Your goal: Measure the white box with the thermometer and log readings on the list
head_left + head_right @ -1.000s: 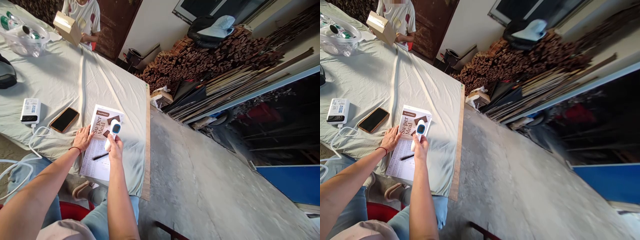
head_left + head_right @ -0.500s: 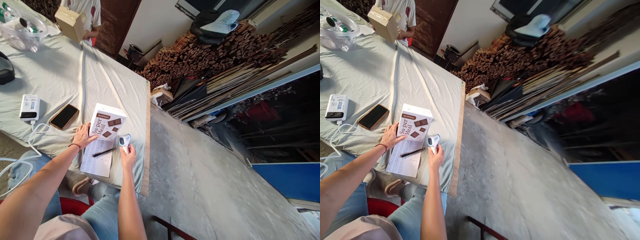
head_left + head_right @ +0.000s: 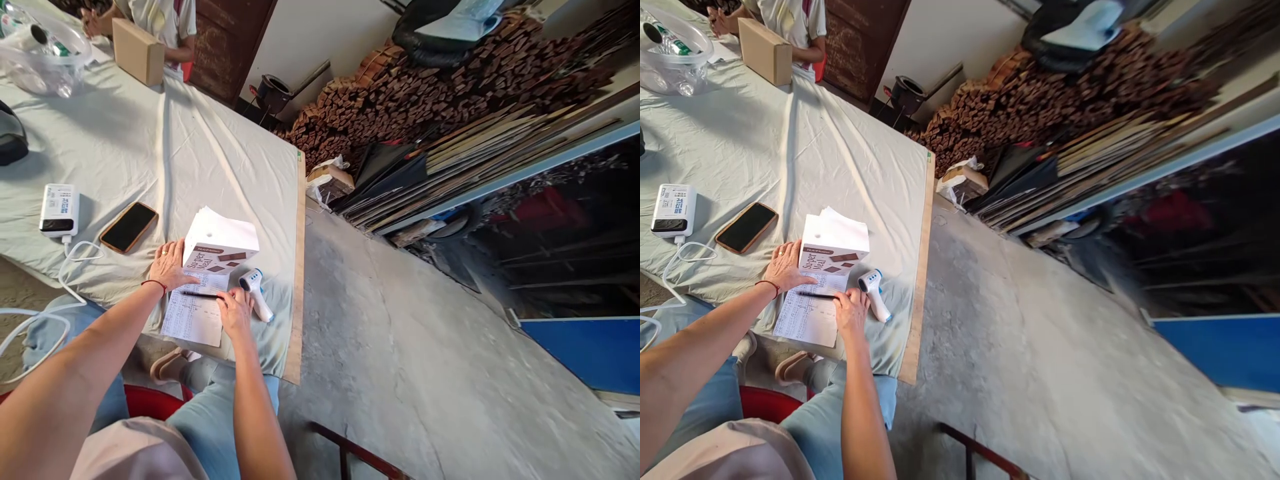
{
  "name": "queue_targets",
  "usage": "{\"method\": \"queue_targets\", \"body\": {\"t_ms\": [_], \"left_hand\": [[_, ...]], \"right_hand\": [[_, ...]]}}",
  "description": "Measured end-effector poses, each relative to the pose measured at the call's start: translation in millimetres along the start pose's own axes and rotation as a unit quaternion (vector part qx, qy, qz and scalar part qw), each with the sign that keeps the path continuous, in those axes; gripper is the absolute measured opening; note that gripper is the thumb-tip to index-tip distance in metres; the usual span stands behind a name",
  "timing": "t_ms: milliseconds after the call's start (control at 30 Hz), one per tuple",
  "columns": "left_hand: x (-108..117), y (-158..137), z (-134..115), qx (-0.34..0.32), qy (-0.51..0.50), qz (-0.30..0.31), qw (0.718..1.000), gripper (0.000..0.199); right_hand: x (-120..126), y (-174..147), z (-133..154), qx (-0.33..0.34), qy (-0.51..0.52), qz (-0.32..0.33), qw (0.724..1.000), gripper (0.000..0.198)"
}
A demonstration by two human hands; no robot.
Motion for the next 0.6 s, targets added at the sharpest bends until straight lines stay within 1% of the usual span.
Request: {"method": "queue_targets", "body": {"t_ms": [100, 167, 233, 300, 367, 433, 500, 600], "left_hand": [[-1, 0, -1, 0.001, -0.003, -0.003, 1.0, 0.112], [-1, 0, -1, 0.003, -0.004, 0.0, 1.0, 0.113], [-2, 0, -1, 0.0, -0.007, 0.002, 1.0, 0.115], [-2, 0, 0, -0.003, -0.008, -0.001, 1.0, 0.116], [-3, -1, 1, -0.004, -0.008, -0.006, 1.0, 0.116], [-3, -1, 1, -0.003, -0.006, -0.008, 1.0, 0.116], [-3, -1, 0, -0.005, -0.004, -0.005, 1.0, 0.117], [-2, -1, 0, -0.004, -0.002, -0.002, 1.0, 0.117]], "right_hand": [[6, -3, -6, 0.037, 0.057, 0.039, 0.997, 0.019], [7, -6, -8, 0.025, 0.133, 0.02, 0.991, 0.022], [3, -7, -4, -0.024, 0.224, -0.036, 0.974, 0.025], [-4, -6, 5, -0.085, 0.309, -0.093, 0.943, 0.027], [-14, -3, 17, -0.126, 0.372, -0.115, 0.913, 0.027], [-21, -1, 28, -0.141, 0.404, -0.111, 0.897, 0.027], [-25, 1, 34, -0.151, 0.402, -0.115, 0.896, 0.026], [-26, 0, 35, -0.167, 0.378, -0.137, 0.9, 0.025]]}}
Point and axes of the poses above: each hand's wrist, its own y-axis towards the middle knuckle, its own x-axis out of the back of the hand, z = x × y, the point moved 1 cm from there along y, towards the middle knuckle, and after that the axes turned 3 degrees about x, right-handed, at the moved point
